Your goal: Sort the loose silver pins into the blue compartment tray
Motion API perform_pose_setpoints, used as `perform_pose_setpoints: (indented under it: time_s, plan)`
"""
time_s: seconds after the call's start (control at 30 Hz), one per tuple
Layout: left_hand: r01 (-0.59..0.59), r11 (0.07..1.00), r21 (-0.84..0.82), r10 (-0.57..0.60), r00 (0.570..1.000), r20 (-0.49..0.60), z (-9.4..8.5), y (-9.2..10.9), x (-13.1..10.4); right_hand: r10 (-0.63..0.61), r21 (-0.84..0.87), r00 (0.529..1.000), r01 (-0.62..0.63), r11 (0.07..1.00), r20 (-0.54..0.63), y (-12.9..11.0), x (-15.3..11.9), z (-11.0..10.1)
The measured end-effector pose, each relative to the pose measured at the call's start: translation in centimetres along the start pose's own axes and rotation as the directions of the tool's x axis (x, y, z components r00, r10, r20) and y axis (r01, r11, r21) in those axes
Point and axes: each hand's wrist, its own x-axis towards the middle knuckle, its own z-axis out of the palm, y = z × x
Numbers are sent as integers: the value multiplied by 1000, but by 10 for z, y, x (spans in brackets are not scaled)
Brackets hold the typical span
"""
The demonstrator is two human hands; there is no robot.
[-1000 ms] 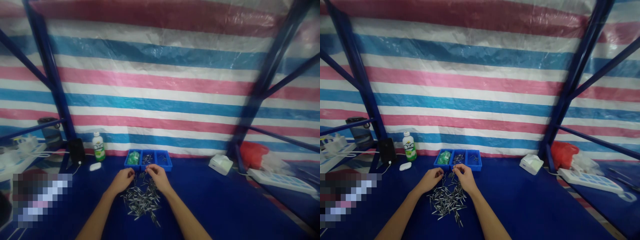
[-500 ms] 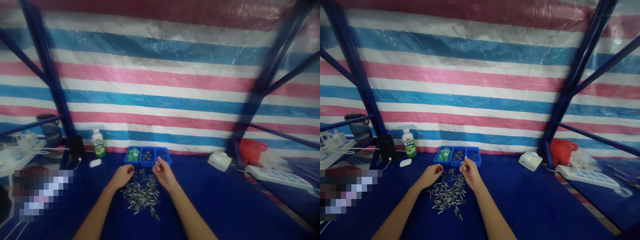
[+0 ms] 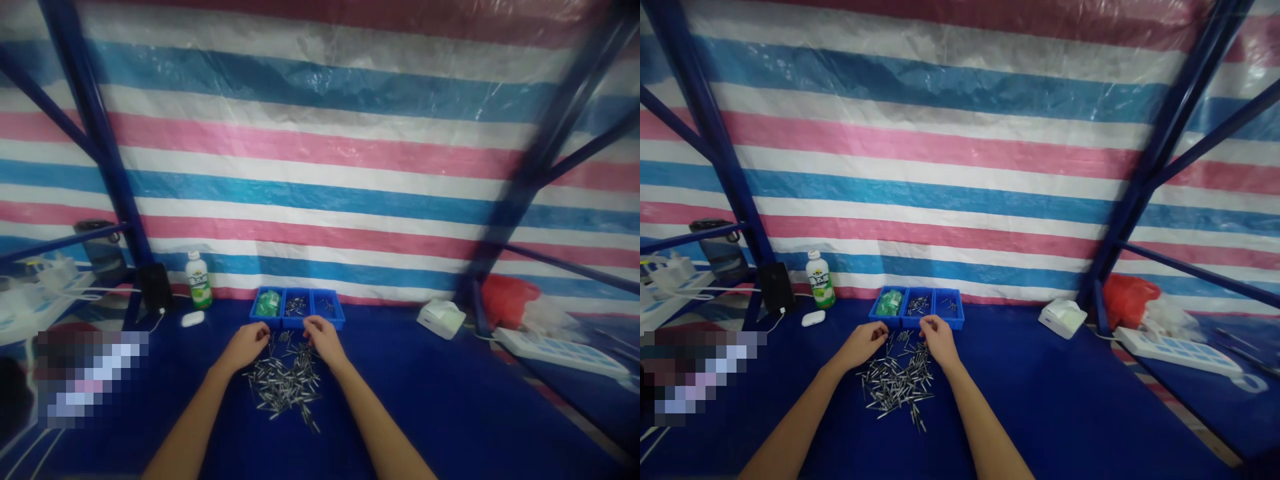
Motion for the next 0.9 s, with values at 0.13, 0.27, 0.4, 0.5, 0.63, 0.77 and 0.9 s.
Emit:
perform_pose_setpoints:
  time_s: [0.13,0.27,0.4,0.5,0.63,0.77,0.9]
  plan:
    - [-2,1000,-12,2,1000,-7,2,-4,1,-251,-513,949,316,798,193,5,-8,-3]
    - [-16,1000,-27,16,1000,-7,1,-7,3,-189,-728,935,352,589,299,0,-16,-2]
    - [-15,1000,-6,15,1000,-6,0,-4,1,-198,-674,898,428,602,393,-12,-26,9]
    - [-10,1000,4,10,1000,0,0,-1,-1,-229,-655,860,499,568,457,-15,-33,18]
    - [-4,1000,-2,4,1000,8,1,-1,-1,-218,-697,848,523,491,483,-9,-35,25]
    - [6,1000,-5,-6,1000,0,1,-3,1,-185,-734,870,487,473,457,-3,-32,28]
    - [9,1000,4,-9,1000,-2,0,-2,1,-189,-735,872,484,475,451,-4,-30,29]
